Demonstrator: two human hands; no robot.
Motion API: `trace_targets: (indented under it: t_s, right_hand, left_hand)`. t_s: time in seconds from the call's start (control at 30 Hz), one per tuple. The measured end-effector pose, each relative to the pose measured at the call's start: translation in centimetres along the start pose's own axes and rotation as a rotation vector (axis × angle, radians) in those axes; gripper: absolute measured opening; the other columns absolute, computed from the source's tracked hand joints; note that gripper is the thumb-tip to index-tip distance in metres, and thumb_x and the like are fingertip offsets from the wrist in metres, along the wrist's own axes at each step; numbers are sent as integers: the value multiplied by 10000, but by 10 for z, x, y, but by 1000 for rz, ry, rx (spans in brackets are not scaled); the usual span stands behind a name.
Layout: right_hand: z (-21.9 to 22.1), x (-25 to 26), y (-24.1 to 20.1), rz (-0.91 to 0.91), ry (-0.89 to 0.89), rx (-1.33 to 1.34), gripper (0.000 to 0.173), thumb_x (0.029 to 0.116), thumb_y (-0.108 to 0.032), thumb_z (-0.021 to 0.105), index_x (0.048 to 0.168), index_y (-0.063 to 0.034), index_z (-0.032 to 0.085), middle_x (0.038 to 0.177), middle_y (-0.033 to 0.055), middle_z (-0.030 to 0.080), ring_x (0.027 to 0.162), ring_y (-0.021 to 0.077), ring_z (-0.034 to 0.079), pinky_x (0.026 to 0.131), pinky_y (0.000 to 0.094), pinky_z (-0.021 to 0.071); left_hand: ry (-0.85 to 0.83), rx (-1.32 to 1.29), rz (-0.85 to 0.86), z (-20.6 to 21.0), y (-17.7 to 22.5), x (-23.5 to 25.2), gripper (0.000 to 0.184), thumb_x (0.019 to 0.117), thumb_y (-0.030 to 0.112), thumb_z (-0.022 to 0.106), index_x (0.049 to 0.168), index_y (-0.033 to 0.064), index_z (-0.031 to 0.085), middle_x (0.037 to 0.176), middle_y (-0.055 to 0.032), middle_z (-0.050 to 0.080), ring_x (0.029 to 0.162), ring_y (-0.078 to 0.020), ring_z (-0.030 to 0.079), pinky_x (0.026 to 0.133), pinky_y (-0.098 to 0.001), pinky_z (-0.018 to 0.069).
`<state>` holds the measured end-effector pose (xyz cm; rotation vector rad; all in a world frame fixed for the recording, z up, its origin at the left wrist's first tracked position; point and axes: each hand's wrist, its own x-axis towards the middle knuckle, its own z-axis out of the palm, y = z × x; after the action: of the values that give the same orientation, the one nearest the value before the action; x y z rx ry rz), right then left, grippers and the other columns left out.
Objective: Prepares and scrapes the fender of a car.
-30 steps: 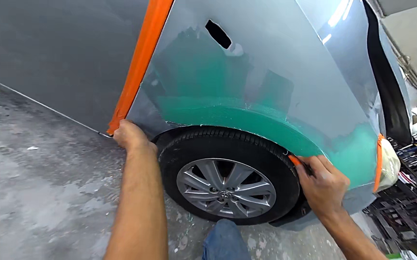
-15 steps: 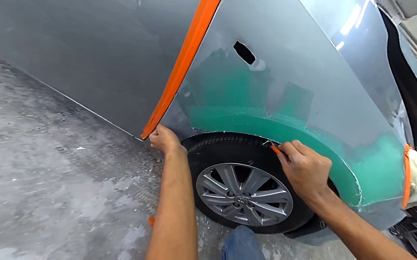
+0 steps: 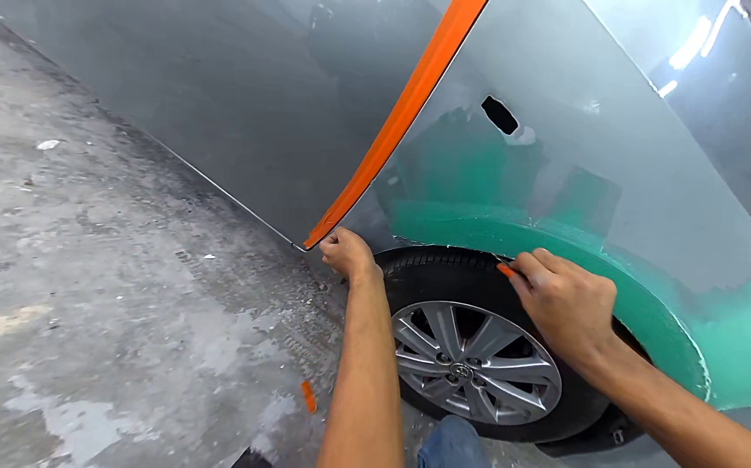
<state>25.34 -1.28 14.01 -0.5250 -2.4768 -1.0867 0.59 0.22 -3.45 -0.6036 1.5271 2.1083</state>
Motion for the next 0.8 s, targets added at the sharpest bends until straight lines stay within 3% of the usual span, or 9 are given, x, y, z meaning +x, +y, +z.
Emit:
trace_targets:
  t_s: [0.27, 0.4, 0.57, 0.73, 0.8]
  right_hand:
    - [27, 29, -33, -65, -44, 0, 88, 887, -134, 740, 833, -90, 687, 742, 70, 624, 605, 243, 642, 416, 372, 446]
    - [20, 29, -27, -70, -58, -37, 111, 876, -154, 761, 814, -100, 686, 717, 59, 608, 589, 236, 628, 411, 362, 417]
    - [31, 51, -53, -76, -122, 20, 46, 885, -104, 729, 850, -78, 717, 760, 81, 659, 634, 249, 669, 445, 386, 476]
    - [23, 49, -41, -96, -118, 13, 95, 883, -144, 755, 829, -90, 700, 736, 72, 634, 618, 252, 653, 439, 390, 463]
    - [25, 52, -48, -82, -138, 34, 91, 871, -123, 759, 824, -70, 703, 736, 92, 642, 622, 274, 660, 446, 416, 477]
  left_hand:
    - [13, 13, 5, 1, -1, 2, 333, 1008, 310, 491, 1154, 52, 641, 1175, -190, 623, 1091, -317, 591, 897, -534, 469]
    - [6, 2, -2, 0, -2, 4, 327, 1008, 304, 497, 1157, 47, 635, 1177, -197, 619, 1088, -323, 594, 900, -538, 471]
    - [6, 2, 10, 2, -4, -4, 316, 1007, 301, 497, 1128, 46, 640, 1150, -182, 621, 1062, -306, 591, 879, -520, 473]
    - [-25, -69, -6, -6, 7, -6, 320, 1032, 298, 485, 1158, 31, 607, 1123, -182, 605, 1026, -290, 578, 851, -500, 466]
    - [-36, -65, 6, -6, 8, -9, 341, 1032, 298, 480, 1190, 22, 603, 1187, -199, 601, 1083, -306, 578, 893, -516, 469]
